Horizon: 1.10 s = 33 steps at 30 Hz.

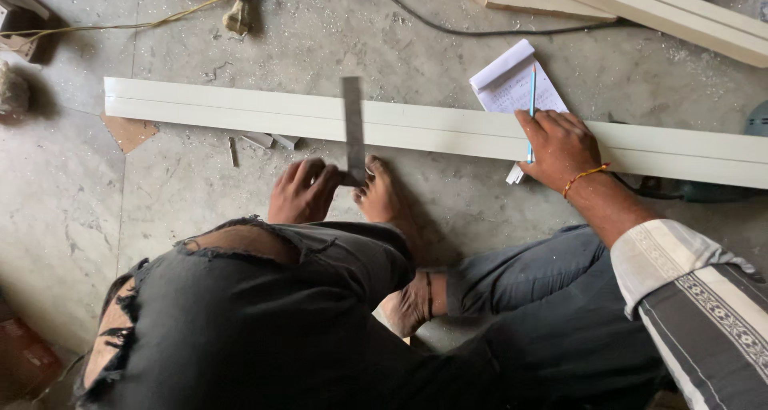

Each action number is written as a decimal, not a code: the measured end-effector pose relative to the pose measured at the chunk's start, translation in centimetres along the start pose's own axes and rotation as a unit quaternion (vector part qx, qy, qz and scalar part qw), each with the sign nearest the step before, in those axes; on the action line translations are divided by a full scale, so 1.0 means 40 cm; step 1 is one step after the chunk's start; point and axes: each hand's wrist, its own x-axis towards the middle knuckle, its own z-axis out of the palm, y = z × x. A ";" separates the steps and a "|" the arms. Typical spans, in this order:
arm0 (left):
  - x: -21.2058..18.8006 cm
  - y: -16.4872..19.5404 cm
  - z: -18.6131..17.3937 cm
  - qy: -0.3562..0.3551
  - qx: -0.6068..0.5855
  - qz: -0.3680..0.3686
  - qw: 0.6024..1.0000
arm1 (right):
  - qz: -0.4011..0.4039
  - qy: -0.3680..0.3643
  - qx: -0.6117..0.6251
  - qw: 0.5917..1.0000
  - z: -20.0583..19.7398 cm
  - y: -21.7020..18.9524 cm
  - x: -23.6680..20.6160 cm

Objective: The person sits on the floor and uses a metal square and a pencil to mark measurements on a long white wooden plank. They align the square, draw lines, and then flip the plank to mark the other side.

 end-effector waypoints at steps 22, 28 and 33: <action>0.267 -0.083 0.087 -0.163 0.084 0.120 0.976 | -0.013 0.004 -0.018 1.000 -0.015 -0.012 -0.014; 0.271 -0.114 0.114 -0.175 0.036 0.122 0.976 | -0.002 -0.015 -0.028 0.999 -0.020 -0.024 -0.014; 0.269 -0.113 0.102 -0.163 0.037 0.137 0.976 | -0.009 -0.004 -0.020 1.000 -0.021 -0.024 -0.017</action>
